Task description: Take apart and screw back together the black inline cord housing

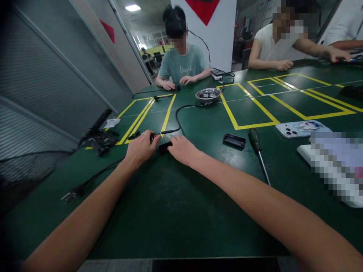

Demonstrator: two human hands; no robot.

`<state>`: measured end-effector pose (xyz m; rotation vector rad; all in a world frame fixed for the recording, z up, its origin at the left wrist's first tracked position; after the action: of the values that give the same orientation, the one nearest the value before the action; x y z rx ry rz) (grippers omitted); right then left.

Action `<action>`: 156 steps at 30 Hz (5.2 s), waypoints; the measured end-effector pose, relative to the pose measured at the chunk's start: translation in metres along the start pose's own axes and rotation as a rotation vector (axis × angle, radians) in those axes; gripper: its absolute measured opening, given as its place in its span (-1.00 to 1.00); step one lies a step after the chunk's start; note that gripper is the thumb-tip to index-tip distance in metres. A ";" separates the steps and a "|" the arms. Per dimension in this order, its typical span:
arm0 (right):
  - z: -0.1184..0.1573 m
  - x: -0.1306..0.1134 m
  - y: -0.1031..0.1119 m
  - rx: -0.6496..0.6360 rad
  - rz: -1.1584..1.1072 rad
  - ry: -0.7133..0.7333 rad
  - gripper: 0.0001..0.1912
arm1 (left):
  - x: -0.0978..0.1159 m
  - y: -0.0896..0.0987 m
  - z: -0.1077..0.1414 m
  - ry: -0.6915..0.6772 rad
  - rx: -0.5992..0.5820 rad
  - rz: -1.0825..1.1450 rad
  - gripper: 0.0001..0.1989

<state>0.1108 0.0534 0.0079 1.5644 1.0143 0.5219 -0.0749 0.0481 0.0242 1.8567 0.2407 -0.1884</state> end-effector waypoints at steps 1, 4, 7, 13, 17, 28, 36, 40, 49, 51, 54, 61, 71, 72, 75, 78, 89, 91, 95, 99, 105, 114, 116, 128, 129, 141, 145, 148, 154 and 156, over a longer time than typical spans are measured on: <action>0.012 0.003 0.006 -0.004 0.002 -0.005 -0.63 | 0.001 0.002 0.001 -0.001 0.001 0.004 -0.47; 0.055 0.010 0.026 -0.023 -0.009 -0.029 -0.66 | 0.008 0.010 0.004 -0.015 -0.003 0.023 -0.47; 0.098 0.016 0.044 -0.035 -0.142 -0.090 -0.68 | 0.021 0.018 0.009 -0.068 0.004 0.053 -0.50; 0.141 0.011 0.055 0.018 -0.307 -0.172 -0.68 | 0.050 0.026 0.026 -0.255 0.007 0.152 -0.56; 0.144 0.008 0.055 0.031 -0.360 -0.144 -0.70 | 0.064 0.031 0.039 -0.421 0.017 0.233 -0.60; 0.147 0.032 0.063 0.306 -0.259 -0.073 -0.72 | 0.100 0.044 0.061 -0.733 0.062 0.450 -0.58; 0.148 0.029 0.057 0.153 -0.243 -0.031 -0.73 | 0.098 0.037 0.060 -0.769 -0.028 0.461 -0.51; 0.150 0.031 0.063 0.154 -0.259 -0.048 -0.72 | 0.097 0.037 0.060 -0.795 -0.029 0.466 -0.43; 0.151 0.029 0.062 0.012 -0.235 -0.137 -0.72 | 0.094 0.034 0.058 -0.865 -0.018 0.454 -0.57; 0.151 0.028 0.061 0.004 -0.262 -0.157 -0.73 | 0.093 0.033 0.057 -0.881 -0.024 0.460 -0.57; 0.150 0.029 0.060 0.003 -0.326 -0.198 -0.78 | 0.094 0.032 0.056 -0.885 -0.032 0.481 -0.57; 0.148 0.032 0.063 -0.030 -0.393 -0.189 -0.82 | 0.089 0.037 0.055 -0.909 -0.058 0.500 -0.57; 0.149 0.030 0.066 -0.010 -0.483 -0.298 -0.85 | 0.061 0.046 0.040 -0.757 -0.317 0.564 -0.88; 0.149 0.030 0.066 -0.004 -0.483 -0.292 -0.85 | 0.061 0.044 0.040 -0.747 -0.326 0.581 -0.88; 0.148 0.029 0.063 0.018 -0.487 -0.265 -0.86 | 0.062 0.040 0.039 -0.726 -0.307 0.623 -0.86; 0.149 0.033 0.064 0.015 -0.463 -0.221 -0.83 | 0.063 0.038 0.039 -0.727 -0.301 0.640 -0.85; 0.169 0.103 0.073 0.093 0.056 -0.428 -0.59 | 0.070 0.035 0.044 -0.823 -0.107 0.468 -0.90; 0.171 0.105 0.071 0.057 0.053 -0.443 -0.55 | 0.071 0.034 0.044 -0.828 -0.102 0.461 -0.90; 0.173 0.100 0.075 0.045 0.051 -0.467 -0.45 | 0.071 0.034 0.044 -0.828 -0.095 0.454 -0.90; 0.170 0.093 0.083 0.095 0.021 -0.499 -0.44 | 0.072 0.034 0.044 -0.829 -0.102 0.456 -0.90; 0.167 0.086 0.100 0.380 -0.202 -0.571 -0.49 | 0.072 0.034 0.043 -0.839 -0.092 0.451 -0.90; 0.159 0.066 0.090 0.332 -0.541 -0.437 -0.40 | 0.065 0.034 0.039 -0.911 -0.109 0.358 -0.85; 0.157 0.059 0.087 0.270 -0.584 -0.440 -0.43 | 0.065 0.033 0.039 -0.907 -0.151 0.399 -0.86; 0.157 0.037 0.089 0.212 -0.839 -0.357 -0.39 | 0.065 0.034 0.039 -0.865 -0.215 0.494 -0.84; 0.157 0.035 0.088 0.205 -0.837 -0.351 -0.37 | 0.065 0.034 0.039 -0.864 -0.217 0.494 -0.84; 0.154 0.023 0.088 0.174 -0.712 -0.292 -0.30 | 0.066 0.033 0.039 -0.863 -0.214 0.493 -0.83; 0.153 0.022 0.088 0.149 -0.692 -0.301 -0.30 | 0.066 0.033 0.039 -0.863 -0.214 0.507 -0.83; 0.153 0.021 0.087 0.148 -0.679 -0.303 -0.29 | 0.066 0.033 0.039 -0.859 -0.215 0.521 -0.82; 0.152 0.015 0.074 0.165 -0.614 -0.265 -0.24 | 0.062 0.031 0.035 -0.816 -0.299 0.575 -0.86; 0.151 0.014 0.065 0.140 -0.569 -0.239 -0.29 | 0.060 0.030 0.033 -0.802 -0.347 0.612 -0.86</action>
<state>0.2577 -0.0186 0.0277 1.3347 1.2603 -0.1280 -0.0090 0.0118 0.0273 1.3091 -0.7912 -0.4132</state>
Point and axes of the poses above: each hand's wrist, its own z-axis away from the middle knuckle, its own y-axis out of the back of the hand, x = y × z, the point moved 1 cm from there along -z, towards the middle knuckle, and after that the axes turned 10 degrees about -z, right-handed, at the moved point
